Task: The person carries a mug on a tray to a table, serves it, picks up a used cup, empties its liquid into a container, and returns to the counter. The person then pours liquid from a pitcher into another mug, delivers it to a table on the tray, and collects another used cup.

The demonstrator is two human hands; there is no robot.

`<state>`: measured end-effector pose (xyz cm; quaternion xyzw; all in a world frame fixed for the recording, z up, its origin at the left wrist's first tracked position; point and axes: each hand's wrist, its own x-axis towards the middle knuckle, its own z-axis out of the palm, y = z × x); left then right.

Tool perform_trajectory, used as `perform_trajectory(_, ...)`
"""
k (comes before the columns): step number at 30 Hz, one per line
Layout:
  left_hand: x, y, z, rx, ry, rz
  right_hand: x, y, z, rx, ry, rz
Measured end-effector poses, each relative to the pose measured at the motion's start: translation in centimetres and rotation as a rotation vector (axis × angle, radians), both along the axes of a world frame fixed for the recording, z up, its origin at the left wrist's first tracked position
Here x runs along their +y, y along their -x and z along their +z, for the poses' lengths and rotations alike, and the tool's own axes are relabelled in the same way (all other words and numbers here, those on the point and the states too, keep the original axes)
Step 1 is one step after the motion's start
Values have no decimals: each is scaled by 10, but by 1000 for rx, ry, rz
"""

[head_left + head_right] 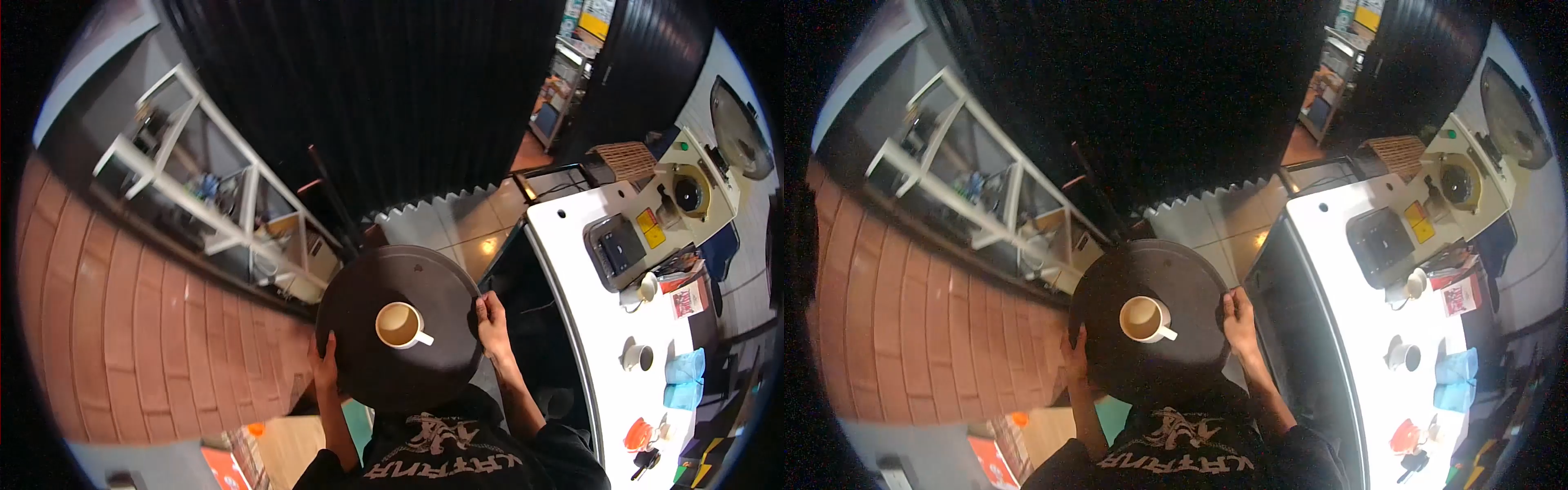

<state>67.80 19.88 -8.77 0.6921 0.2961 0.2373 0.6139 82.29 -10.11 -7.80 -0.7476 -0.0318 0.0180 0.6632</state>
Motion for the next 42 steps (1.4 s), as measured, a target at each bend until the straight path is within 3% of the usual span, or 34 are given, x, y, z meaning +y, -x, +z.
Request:
perform_trajectory(2,3,-48,1,28,-11,-51,-3,-36,14,62,-105,-40)
perform_trajectory(6,5,-150,17,55,27,-127,-14,-107,20,-49,-25,-64)
perform_trajectory(8,9,-201,21,-2,108,-197,-17,-135,31,147,-144,-93)
perform_trajectory(9,11,-228,23,-64,192,-251,-23,-158,-1,32,-96,-125)
perform_trajectory(12,17,-306,44,16,33,-332,-16,-199,3,-8,8,-275)
perform_trajectory(13,23,-336,37,-26,91,-378,-13,-214,9,-9,7,-305)
perform_trajectory(18,41,-473,43,89,-158,-562,-6,-281,5,256,32,-483)
perform_trajectory(23,40,-604,51,-27,-64,-804,7,-350,9,217,40,-684)
perform_trajectory(27,12,-682,68,104,-21,-815,6,-396,30,201,54,-761)
perform_trajectory(34,-56,-819,44,260,-99,-922,-23,-483,18,102,48,-1126)
perform_trajectory(36,-85,-853,39,283,-67,-961,-44,-506,18,90,16,-1101)
perform_trajectory(37,-88,-886,7,207,-12,-1125,-52,-517,10,-2,17,-1159)
perform_trajectory(38,-110,-892,15,235,-27,-1030,-62,-529,6,-101,20,-1213)
perform_trajectory(40,-146,-915,43,163,32,-1180,-90,-543,6,-13,117,-1193)
perform_trajectory(42,-179,-949,41,88,51,-1195,-106,-570,9,-54,-10,-1305)
